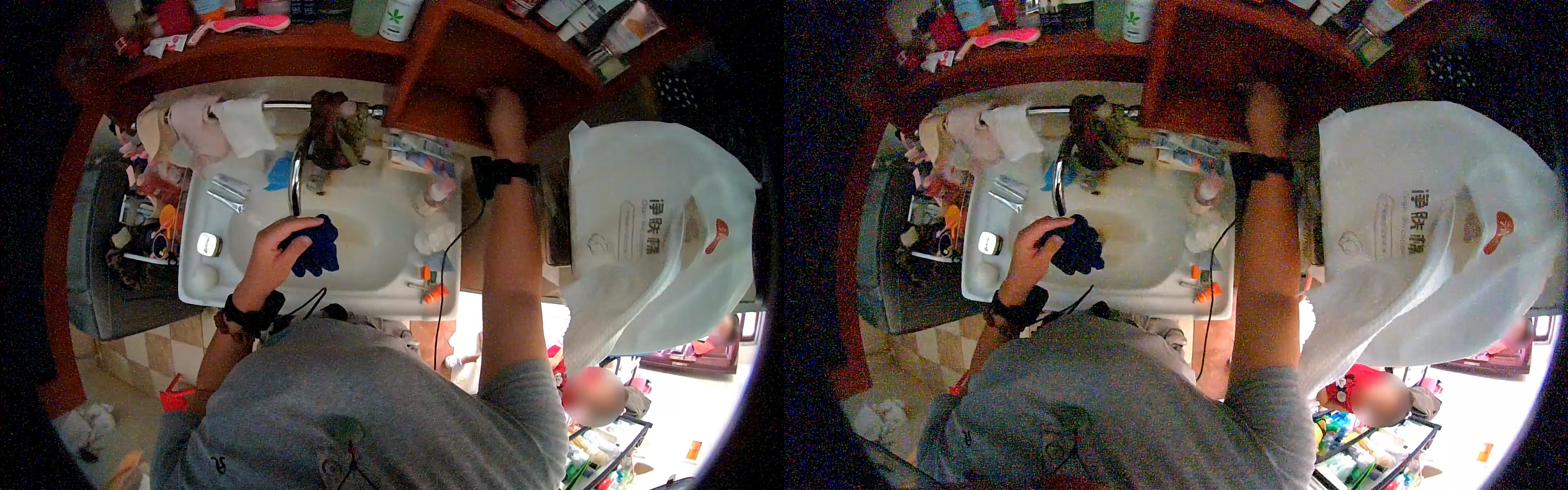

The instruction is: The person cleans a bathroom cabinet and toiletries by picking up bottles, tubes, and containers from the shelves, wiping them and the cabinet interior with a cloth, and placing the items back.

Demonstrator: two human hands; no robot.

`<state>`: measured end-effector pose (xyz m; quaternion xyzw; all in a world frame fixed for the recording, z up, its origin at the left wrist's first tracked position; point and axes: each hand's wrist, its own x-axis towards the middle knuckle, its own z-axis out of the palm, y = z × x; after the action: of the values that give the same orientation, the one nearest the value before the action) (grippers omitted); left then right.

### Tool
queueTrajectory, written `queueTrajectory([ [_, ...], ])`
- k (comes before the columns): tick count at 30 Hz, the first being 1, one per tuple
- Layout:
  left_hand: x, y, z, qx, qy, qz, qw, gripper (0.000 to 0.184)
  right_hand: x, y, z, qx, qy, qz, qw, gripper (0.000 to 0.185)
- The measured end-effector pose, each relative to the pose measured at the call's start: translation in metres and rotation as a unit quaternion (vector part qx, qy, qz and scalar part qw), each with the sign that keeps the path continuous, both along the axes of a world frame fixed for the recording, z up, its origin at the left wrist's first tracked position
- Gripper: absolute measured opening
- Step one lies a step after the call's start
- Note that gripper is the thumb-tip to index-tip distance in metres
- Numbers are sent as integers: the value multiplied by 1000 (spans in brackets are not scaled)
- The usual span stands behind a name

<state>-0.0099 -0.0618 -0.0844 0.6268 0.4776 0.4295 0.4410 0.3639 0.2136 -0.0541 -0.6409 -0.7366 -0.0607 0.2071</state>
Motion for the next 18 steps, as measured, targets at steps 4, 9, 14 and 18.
queueTrajectory([
  [4,3,1,0,-6,-4,-4,1000,28,7,5,-16,-2,-10,-19,1000,25],
  [9,3,2,-3,29,8,-6,1000,29,11,0,-7,-23,-3,34,999,19],
  [14,4,0,2,15,1,-8,1000,29,20,16,-31,-13,-1,-27,1000,16],
  [18,2,0,-2,29,2,-6,1000,27,20,9,-8,-54,13,46,997,17],
])
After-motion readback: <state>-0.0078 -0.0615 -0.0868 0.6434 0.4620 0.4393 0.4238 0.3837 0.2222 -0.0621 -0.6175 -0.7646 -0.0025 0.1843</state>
